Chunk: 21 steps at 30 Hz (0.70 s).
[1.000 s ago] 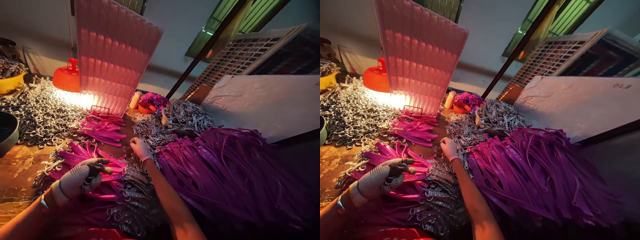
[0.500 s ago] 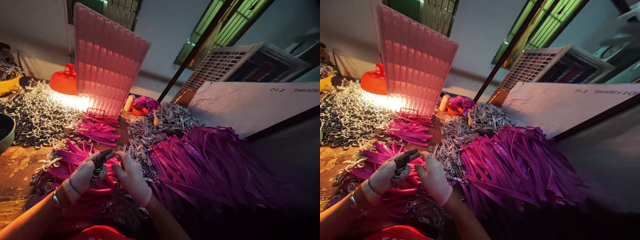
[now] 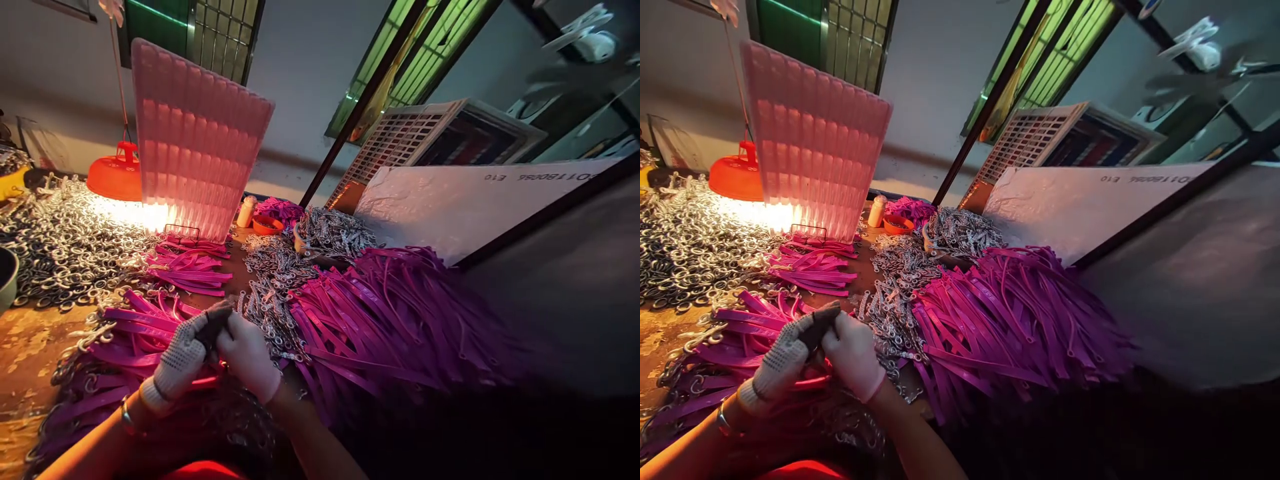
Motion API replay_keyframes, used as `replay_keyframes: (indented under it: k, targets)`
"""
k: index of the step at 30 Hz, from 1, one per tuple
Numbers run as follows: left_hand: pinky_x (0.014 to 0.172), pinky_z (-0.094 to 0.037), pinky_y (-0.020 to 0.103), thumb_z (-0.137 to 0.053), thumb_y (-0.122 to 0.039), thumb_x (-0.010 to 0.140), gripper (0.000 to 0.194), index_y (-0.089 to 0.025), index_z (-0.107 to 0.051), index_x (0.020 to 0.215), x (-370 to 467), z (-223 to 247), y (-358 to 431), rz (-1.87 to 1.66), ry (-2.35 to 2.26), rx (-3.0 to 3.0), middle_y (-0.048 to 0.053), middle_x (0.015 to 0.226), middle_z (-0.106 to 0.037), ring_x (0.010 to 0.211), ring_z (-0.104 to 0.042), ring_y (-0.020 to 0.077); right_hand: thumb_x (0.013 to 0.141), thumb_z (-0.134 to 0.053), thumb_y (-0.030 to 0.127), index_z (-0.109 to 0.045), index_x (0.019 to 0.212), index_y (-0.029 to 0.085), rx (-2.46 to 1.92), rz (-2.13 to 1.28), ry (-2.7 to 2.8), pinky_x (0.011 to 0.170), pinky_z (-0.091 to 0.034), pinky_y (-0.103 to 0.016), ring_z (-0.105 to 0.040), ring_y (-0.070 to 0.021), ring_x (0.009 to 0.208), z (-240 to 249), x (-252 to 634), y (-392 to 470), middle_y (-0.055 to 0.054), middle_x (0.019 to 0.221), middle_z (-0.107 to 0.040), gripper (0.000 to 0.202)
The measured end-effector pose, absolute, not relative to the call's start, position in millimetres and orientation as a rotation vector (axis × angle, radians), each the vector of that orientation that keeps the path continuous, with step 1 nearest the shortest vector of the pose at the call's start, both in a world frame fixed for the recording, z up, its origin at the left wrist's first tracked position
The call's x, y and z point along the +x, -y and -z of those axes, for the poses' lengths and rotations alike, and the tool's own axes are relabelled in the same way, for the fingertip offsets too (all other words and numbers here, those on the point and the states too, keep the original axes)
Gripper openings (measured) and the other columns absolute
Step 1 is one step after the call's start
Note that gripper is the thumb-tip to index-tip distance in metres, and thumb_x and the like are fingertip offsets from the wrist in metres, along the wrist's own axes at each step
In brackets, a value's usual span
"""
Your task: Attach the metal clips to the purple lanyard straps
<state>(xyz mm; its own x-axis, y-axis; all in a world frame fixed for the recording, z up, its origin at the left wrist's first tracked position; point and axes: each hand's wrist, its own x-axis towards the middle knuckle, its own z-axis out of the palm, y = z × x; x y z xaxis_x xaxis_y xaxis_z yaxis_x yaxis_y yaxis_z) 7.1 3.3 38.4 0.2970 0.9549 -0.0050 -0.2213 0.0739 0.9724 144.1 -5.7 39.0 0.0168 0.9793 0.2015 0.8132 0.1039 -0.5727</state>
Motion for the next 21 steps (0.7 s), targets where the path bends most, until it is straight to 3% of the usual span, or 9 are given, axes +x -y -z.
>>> replay_keyframes:
  k: [3, 6, 9, 15, 21]
  targets:
    - [0.077, -0.052, 0.032, -0.061, -0.012, 0.072, 0.032, -0.018, -0.078, 0.099, 2.1, -42.1, -10.4, -1.131, -0.934, 1.454, 0.006, 0.082, -0.071, 0.078, -0.063, 0.0206, 0.087, -0.055, 0.020, -0.065, 0.086, 0.018, -1.787, -0.038, 2.132, 0.060, -0.032, -0.027, -0.060, -0.0178, 0.070, -40.0, 150.8, 7.0, -0.007, 0.083, -0.070, 0.011]
    - [0.083, -0.051, 0.033, -0.062, -0.017, 0.080, 0.026, -0.019, -0.075, 0.102, -1.2, -44.4, -15.9, -1.072, -0.938, 1.626, 0.007, 0.090, -0.072, 0.086, -0.064, 0.0225, 0.090, -0.053, 0.018, -0.066, 0.089, 0.016, -1.758, 0.151, 2.321, 0.060, -0.032, -0.028, -0.063, -0.0196, 0.071, -47.1, 155.1, 9.0, -0.010, 0.084, -0.070, 0.013]
    - [0.074, -0.050, 0.030, -0.063, -0.017, 0.081, 0.032, -0.018, -0.071, 0.112, -1.8, -42.5, -19.1, -1.038, -0.917, 1.610, 0.005, 0.082, -0.068, 0.079, -0.061, 0.0203, 0.088, -0.055, 0.016, -0.065, 0.088, 0.017, -1.733, 0.112, 2.335, 0.060, -0.031, -0.027, -0.063, -0.0184, 0.071, -52.2, 157.6, 11.5, -0.008, 0.083, -0.070, 0.010]
    - [0.055, -0.042, 0.023, -0.071, -0.015, 0.071, 0.041, -0.017, -0.071, 0.112, -3.3, -37.0, -23.6, -0.943, -0.741, 1.281, 0.003, 0.075, -0.063, 0.065, -0.051, 0.0140, 0.091, -0.054, 0.014, -0.063, 0.083, 0.021, -1.664, -0.328, 2.075, 0.064, -0.034, -0.022, -0.062, -0.0132, 0.072, -40.9, 163.8, 12.1, 0.001, 0.080, -0.069, 0.014]
    - [0.038, -0.028, 0.019, -0.070, -0.036, 0.074, 0.056, -0.014, -0.061, 0.125, 3.8, -40.6, -24.2, -0.796, -0.765, 0.993, -0.002, 0.058, -0.056, 0.043, -0.038, 0.0083, 0.096, -0.050, 0.021, -0.063, 0.084, 0.022, -1.655, -0.418, 1.882, 0.063, -0.035, -0.023, -0.060, -0.0142, 0.072, -39.7, 161.1, 11.4, 0.000, 0.079, -0.068, 0.018]
